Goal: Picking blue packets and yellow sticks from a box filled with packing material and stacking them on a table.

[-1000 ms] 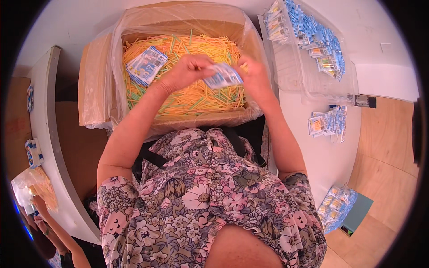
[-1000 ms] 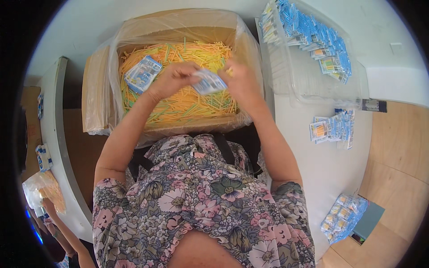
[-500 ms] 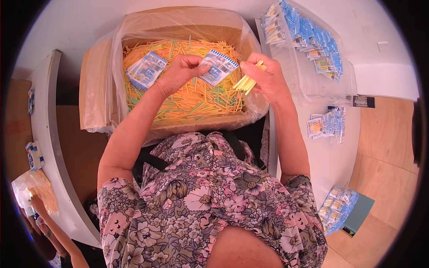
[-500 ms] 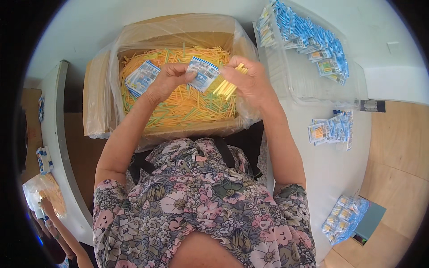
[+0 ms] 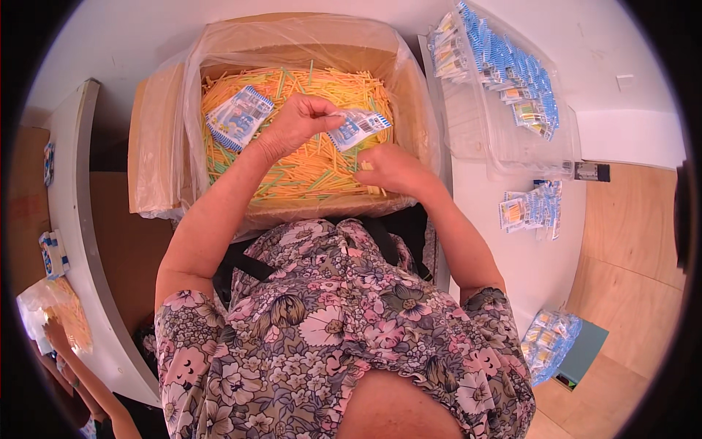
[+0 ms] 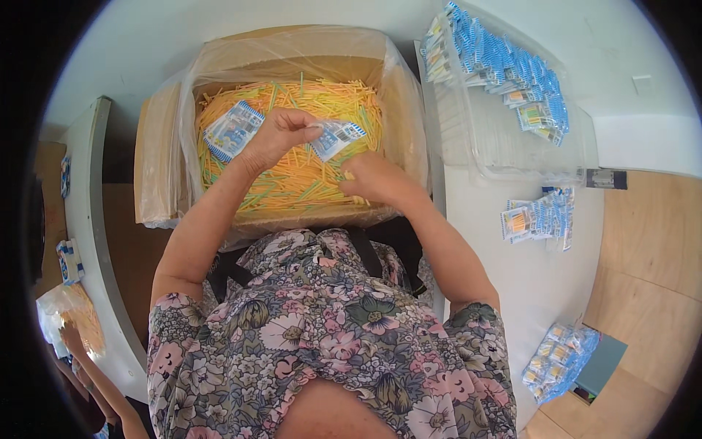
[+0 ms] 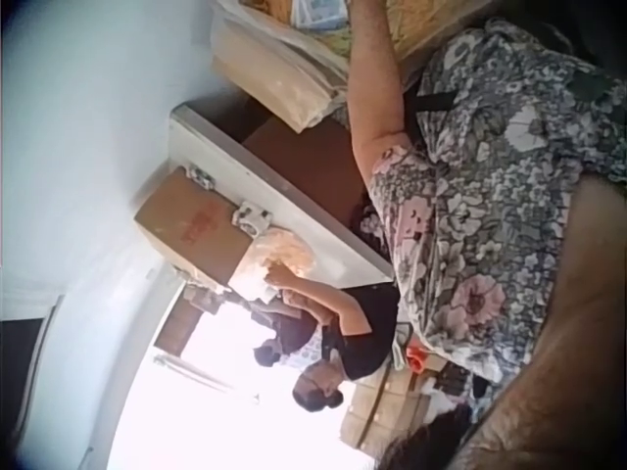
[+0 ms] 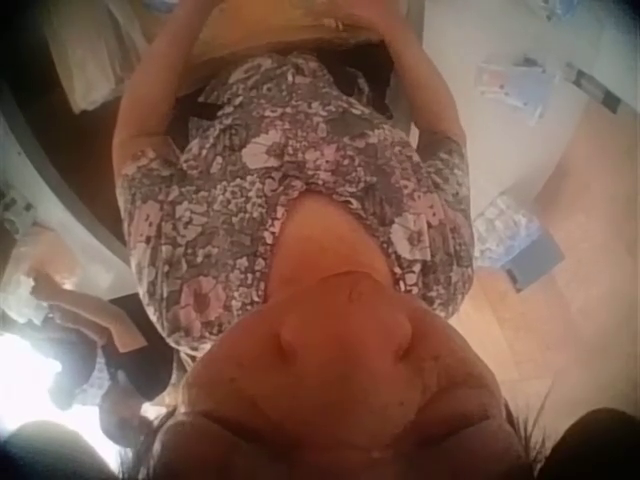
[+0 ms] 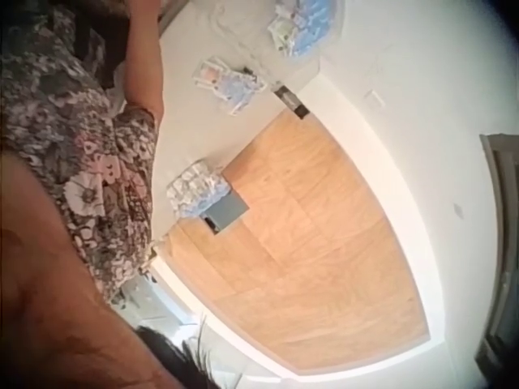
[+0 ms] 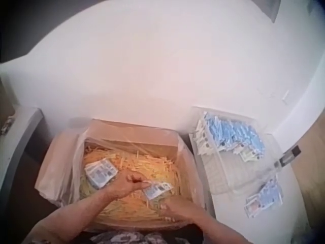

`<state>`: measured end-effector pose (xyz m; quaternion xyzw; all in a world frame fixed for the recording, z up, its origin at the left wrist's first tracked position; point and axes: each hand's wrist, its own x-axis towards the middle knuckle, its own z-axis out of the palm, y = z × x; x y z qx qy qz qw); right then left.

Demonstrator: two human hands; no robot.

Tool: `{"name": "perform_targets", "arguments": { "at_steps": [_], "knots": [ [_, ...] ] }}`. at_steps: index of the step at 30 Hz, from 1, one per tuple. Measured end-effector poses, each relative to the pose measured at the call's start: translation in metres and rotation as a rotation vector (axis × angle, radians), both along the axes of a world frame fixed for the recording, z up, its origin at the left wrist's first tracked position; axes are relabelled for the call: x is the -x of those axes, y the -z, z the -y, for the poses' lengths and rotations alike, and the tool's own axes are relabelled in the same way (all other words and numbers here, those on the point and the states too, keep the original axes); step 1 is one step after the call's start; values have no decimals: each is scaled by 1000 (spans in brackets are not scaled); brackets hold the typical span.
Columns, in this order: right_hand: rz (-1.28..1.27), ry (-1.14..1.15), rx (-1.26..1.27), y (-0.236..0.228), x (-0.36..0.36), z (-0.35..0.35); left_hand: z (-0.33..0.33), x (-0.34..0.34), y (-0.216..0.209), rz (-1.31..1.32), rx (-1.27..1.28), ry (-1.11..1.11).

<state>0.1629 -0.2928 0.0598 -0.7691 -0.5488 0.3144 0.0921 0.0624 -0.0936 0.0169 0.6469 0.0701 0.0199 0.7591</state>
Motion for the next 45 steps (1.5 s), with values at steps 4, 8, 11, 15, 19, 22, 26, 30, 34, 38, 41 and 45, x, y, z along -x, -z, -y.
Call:
{"name": "perform_targets", "arguments": {
  "at_steps": [4, 8, 11, 15, 19, 22, 26, 30, 34, 38, 41, 45],
  "knots": [
    [-525, 313, -228, -34, -25, 8, 0, 4, -11, 5, 46, -70],
    [-510, 538, -105, -55, -32, 3, 2, 3, -13, -40, 77, -27],
    [-454, 396, -363, -31, -23, -2, 4, 2, -10, -42, 56, 26],
    [-403, 455, -402, -32, -10, -8, 6, 2, -14, -43, 65, 66],
    [-209, 444, -373, -36, -2, -7, 7, 3, -20, -63, 89, 58],
    [-192, 422, -348, -36, 1, -7, 4, 3, -12, -34, 8, 51],
    [-447, 481, -229, -21, 3, 5, -1, 3, -1, 1, -78, -38],
    [-150, 252, -116, -2, 2, 10, -1, 2, -4, 29, -28, -14],
    [-382, 425, -260, -29, -13, 7, 2, 5, -12, -51, 47, -35],
    [-532, 443, -295, -32, -20, 15, -2, 5, -8, -31, 17, -51],
    [-778, 684, -220, -32, -20, 19, -3, 3, -4, 6, 134, -54],
    [-874, 736, -360, -49, -16, 11, 1, 3, -10, 0, 138, -38]
  ]
}}
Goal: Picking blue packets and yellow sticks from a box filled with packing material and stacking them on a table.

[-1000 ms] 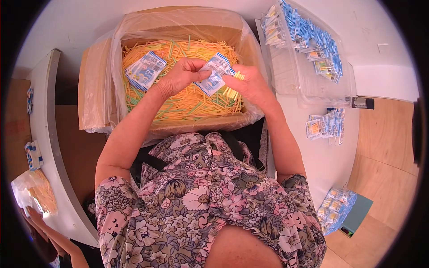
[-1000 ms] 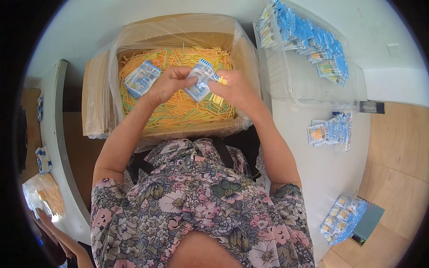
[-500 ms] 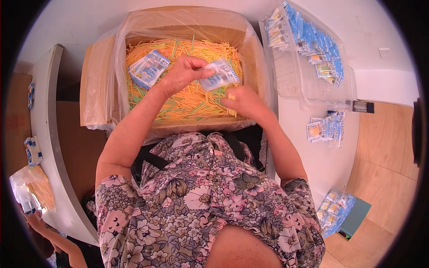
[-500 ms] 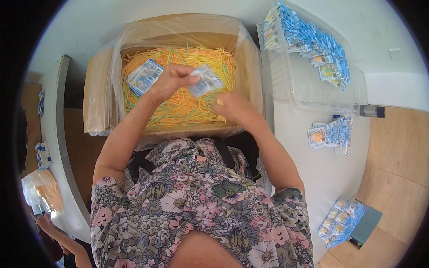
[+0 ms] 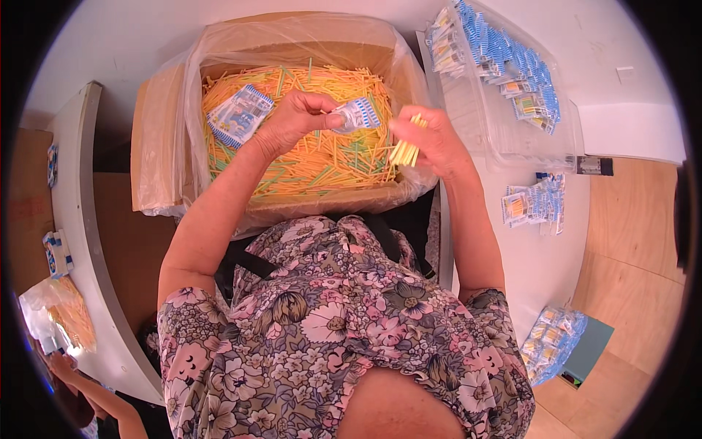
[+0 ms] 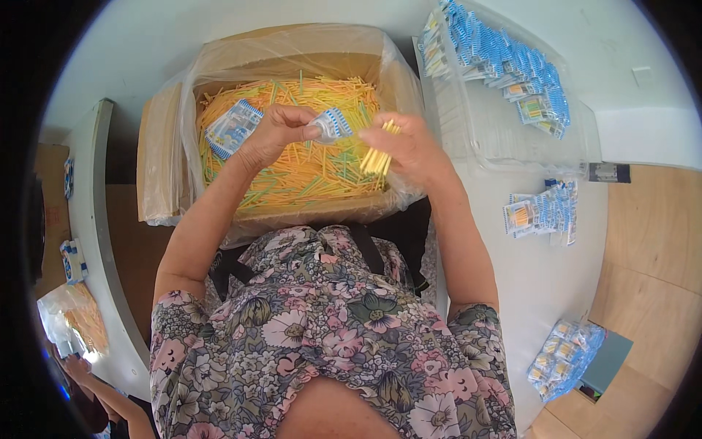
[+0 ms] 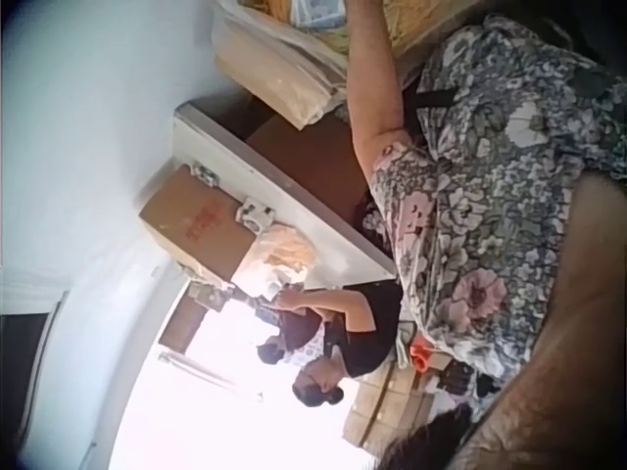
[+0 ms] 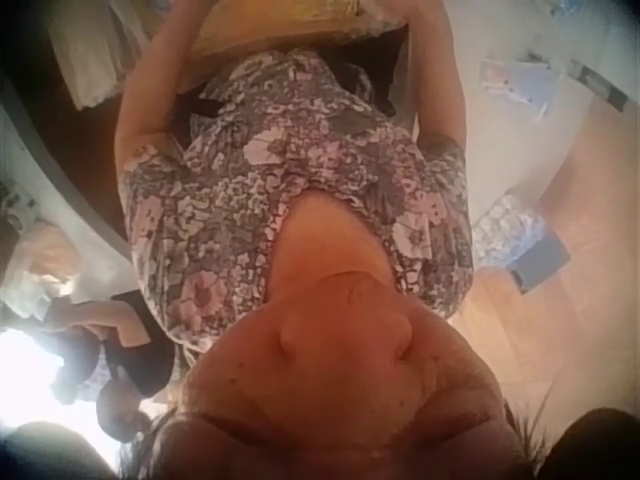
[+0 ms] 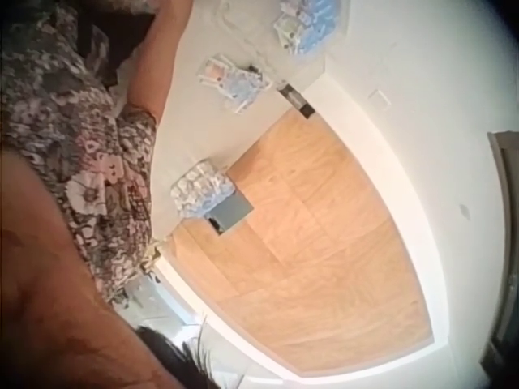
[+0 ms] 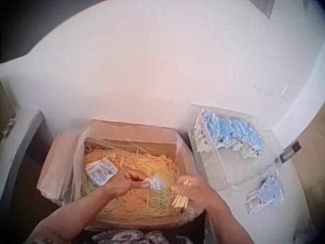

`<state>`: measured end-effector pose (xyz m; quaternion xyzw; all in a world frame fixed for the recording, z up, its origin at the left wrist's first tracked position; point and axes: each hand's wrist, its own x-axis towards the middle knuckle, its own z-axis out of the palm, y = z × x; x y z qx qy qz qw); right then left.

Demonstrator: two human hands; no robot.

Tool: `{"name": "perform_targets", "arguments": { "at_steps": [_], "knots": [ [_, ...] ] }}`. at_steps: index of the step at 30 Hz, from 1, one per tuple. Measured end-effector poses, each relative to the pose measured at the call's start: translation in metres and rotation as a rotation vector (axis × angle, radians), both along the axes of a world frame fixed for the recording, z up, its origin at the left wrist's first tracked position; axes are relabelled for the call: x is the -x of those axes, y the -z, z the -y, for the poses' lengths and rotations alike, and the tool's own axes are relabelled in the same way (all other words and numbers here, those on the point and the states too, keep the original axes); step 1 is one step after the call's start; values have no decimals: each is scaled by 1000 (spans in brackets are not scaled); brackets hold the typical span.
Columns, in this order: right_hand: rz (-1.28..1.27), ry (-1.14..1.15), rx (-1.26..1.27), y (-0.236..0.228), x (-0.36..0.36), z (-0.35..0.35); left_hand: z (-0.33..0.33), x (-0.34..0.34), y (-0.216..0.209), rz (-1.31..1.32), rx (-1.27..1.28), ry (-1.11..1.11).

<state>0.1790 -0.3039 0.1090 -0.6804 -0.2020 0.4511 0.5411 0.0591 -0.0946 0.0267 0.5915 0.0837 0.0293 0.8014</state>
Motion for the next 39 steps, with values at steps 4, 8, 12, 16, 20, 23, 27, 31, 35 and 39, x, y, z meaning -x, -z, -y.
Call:
{"name": "perform_targets", "arguments": {
  "at_steps": [4, 8, 12, 16, 20, 23, 27, 31, 35, 39],
  "knots": [
    [-34, 121, -140, -22, 2, -21, 2, -1, 5, 53, 3, 69],
    [122, 77, -59, -6, -9, -32, 3, -5, 5, 56, -31, 132],
    [647, -30, -29, -4, -4, -44, 3, -4, 4, 40, -33, 146],
    [959, -163, -45, -16, 9, -53, 3, -2, 3, 25, -29, 115],
    [781, -49, -110, -20, 13, -49, 5, -3, 3, -8, 34, 121],
    [754, 51, -172, -12, 16, -40, 5, -3, 4, 5, 13, 112],
    [795, 148, -256, 4, 27, -35, 5, -3, 6, -5, 29, 146],
    [741, 238, -287, 14, 27, -22, 10, -2, 0, 3, -35, 164],
    [730, 189, -196, -5, 24, 4, 19, 0, -13, -37, -144, 190],
    [791, 27, -233, -15, 26, 29, 31, 1, -39, -73, -248, 299]
  ]
}}
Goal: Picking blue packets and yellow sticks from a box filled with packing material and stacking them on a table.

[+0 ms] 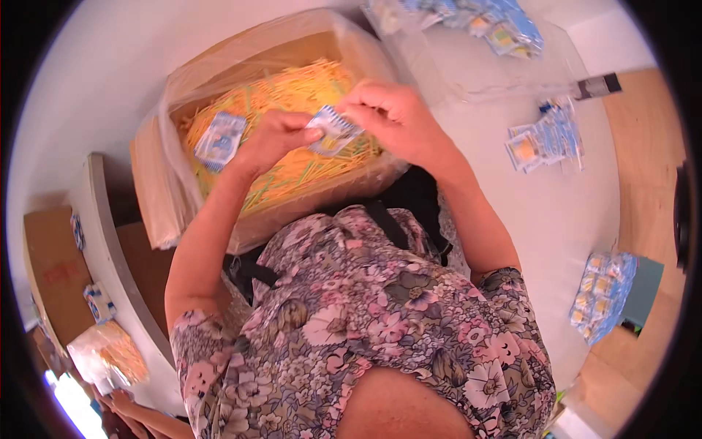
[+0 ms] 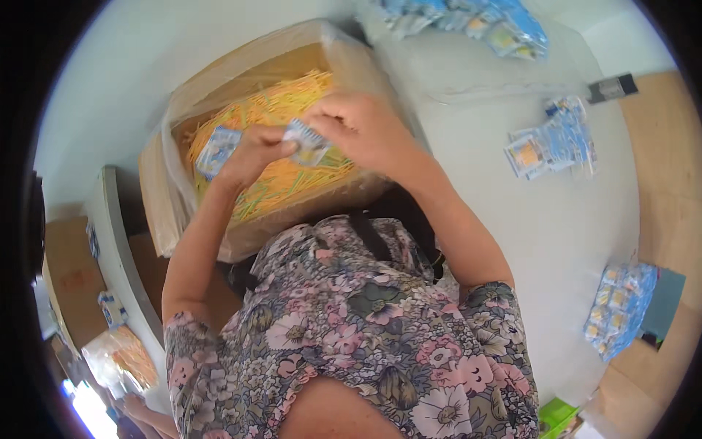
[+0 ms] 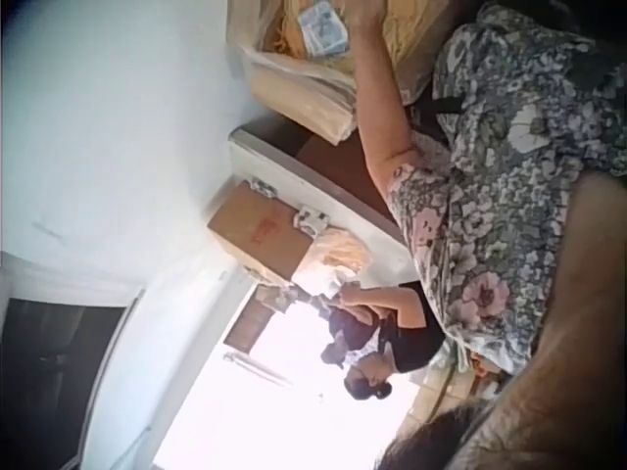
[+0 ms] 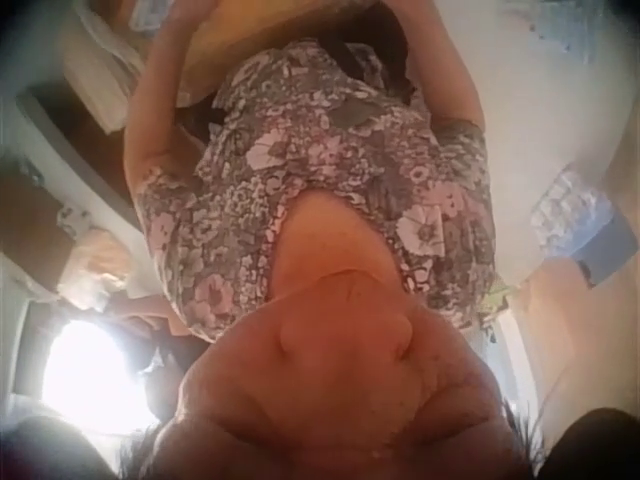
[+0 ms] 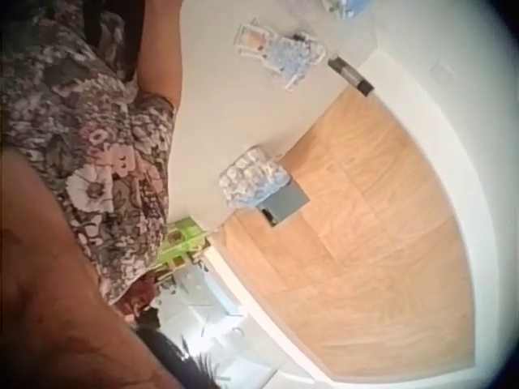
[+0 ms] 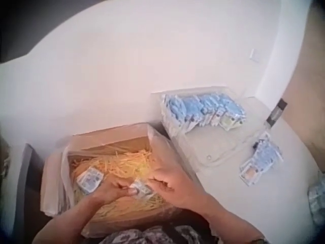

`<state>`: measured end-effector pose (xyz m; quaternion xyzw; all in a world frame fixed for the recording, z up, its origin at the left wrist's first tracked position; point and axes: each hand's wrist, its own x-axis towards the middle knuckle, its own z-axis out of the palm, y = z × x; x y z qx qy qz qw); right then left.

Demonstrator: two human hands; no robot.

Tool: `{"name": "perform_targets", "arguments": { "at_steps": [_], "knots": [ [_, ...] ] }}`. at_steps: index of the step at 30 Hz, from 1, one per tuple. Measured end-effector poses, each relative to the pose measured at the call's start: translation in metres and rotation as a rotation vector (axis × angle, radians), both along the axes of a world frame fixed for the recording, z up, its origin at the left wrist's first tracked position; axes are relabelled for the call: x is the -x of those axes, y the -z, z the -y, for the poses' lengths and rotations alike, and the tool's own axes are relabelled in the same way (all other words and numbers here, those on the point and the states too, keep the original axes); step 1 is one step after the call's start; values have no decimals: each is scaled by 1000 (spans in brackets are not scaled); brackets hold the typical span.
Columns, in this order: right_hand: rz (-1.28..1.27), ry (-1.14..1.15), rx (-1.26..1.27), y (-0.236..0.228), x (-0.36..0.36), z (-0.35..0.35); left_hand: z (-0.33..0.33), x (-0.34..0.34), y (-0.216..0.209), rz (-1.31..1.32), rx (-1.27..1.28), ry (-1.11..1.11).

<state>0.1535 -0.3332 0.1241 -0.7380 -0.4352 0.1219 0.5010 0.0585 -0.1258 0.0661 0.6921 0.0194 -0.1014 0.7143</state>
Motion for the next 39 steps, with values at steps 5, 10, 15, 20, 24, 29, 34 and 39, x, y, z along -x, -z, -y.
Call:
{"name": "perform_targets", "arguments": {
  "at_steps": [5, 10, 15, 20, 24, 29, 34, 39],
  "knots": [
    [152, 150, -103, -10, 20, 24, 23, 6, -17, -8, -141, 6],
    [328, 166, -195, -14, 28, 89, 91, 1, -25, 29, 37, 44],
    [58, 404, -153, -4, 43, 156, 176, -22, -37, 3, 132, 155],
    [-319, 738, -321, 18, 7, 229, 248, -97, -22, 28, -97, 302],
    [-89, 968, -213, 36, -49, 277, 310, -161, 10, 601, -510, 164],
    [86, 1241, -91, 51, -76, 322, 350, -200, 12, 458, -827, 308],
    [-291, 1424, -466, 64, -102, 351, 359, -214, 8, 423, -662, 370],
    [-411, 1193, -484, 69, -127, 358, 375, -251, 24, 524, -378, 349]
  ]
}}
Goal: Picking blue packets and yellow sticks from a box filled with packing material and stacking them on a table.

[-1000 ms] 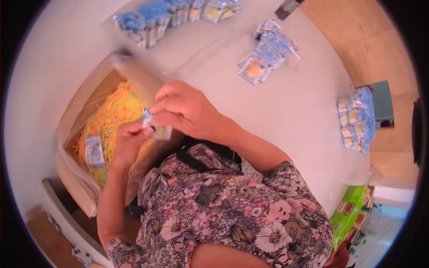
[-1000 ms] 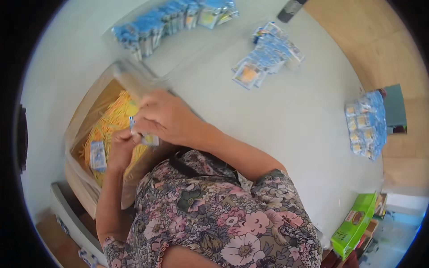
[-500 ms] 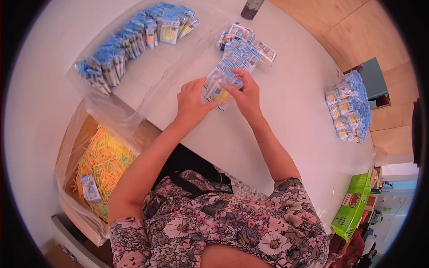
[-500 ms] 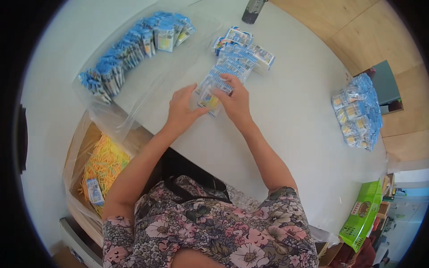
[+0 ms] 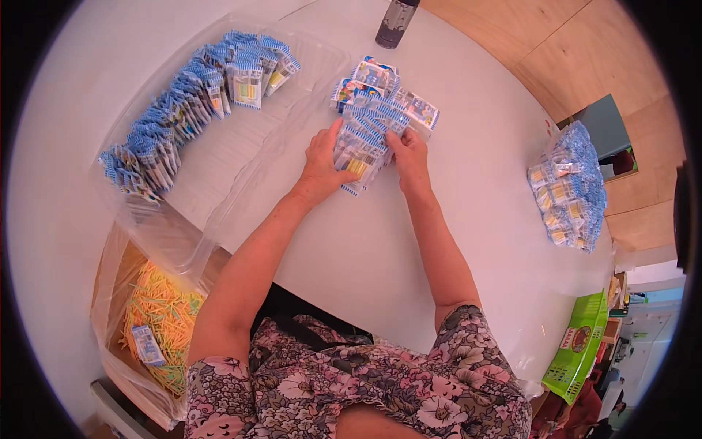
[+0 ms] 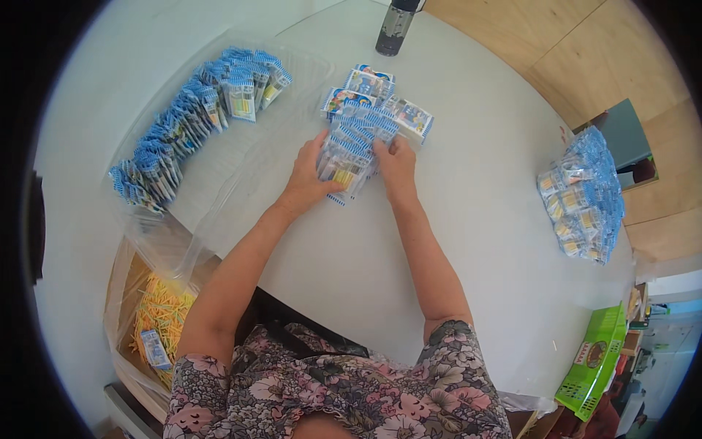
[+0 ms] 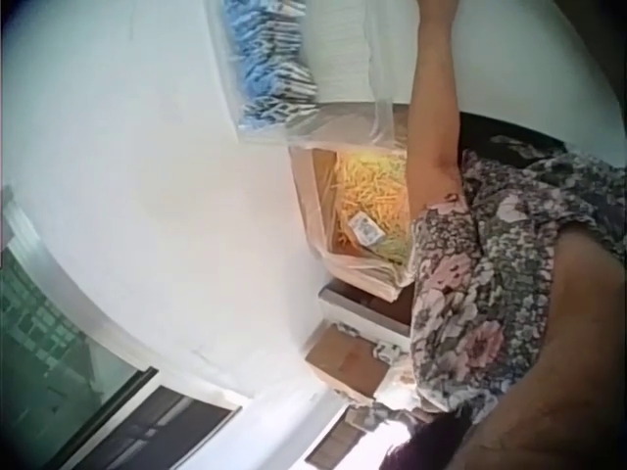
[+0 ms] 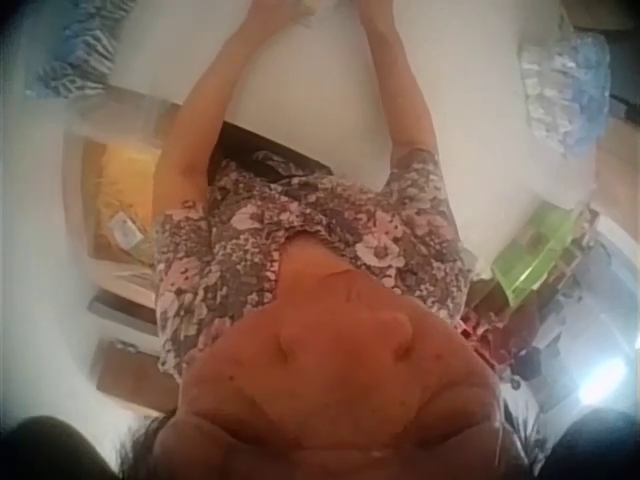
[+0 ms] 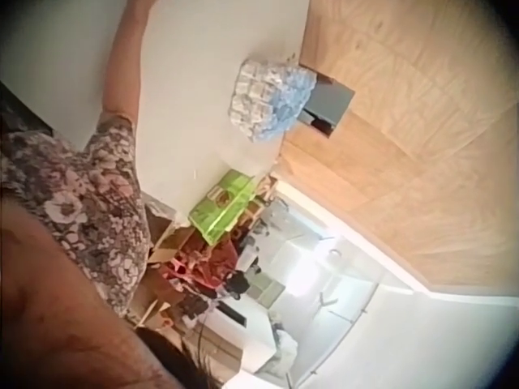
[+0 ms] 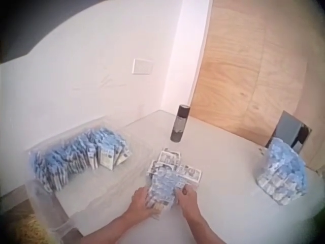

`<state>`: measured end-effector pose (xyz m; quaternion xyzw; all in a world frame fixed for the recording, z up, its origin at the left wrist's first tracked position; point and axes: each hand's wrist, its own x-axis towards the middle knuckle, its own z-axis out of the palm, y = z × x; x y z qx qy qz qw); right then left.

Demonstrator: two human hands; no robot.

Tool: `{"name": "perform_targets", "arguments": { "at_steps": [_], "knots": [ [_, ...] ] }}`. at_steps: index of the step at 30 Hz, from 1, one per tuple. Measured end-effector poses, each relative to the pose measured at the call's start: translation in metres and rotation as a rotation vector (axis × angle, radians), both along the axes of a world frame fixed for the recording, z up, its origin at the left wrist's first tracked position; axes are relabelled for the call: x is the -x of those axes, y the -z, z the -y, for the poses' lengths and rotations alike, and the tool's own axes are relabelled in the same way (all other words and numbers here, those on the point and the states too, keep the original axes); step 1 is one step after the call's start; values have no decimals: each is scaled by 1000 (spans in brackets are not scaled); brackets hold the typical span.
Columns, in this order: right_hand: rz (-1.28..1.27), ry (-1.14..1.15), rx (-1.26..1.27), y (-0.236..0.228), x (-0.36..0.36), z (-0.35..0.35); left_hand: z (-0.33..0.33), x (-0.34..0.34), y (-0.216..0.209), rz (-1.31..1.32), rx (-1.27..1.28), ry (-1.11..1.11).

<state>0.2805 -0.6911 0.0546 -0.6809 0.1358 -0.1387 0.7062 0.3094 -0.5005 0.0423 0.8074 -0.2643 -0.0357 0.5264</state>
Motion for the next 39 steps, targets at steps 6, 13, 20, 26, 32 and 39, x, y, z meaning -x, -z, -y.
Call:
{"name": "perform_targets", "arguments": {
  "at_steps": [6, 13, 20, 26, 32, 39],
  "knots": [
    [7, -67, -45, -4, -6, -9, 10, -26, 2, -22, 119, 38],
    [66, -132, -401, -3, -2, -11, 16, -30, -8, -293, 14, 79],
    [69, -423, -532, -17, 21, -21, -1, -18, 6, -326, 178, 116],
    [167, -516, -15, -25, 39, -28, -5, 25, -14, -263, 444, 58],
    [94, -638, 189, -31, 41, -37, -25, 34, -3, -140, 357, 28],
    [129, -634, 973, -86, 44, -60, -21, 45, -7, -171, 201, 65]
  ]
}}
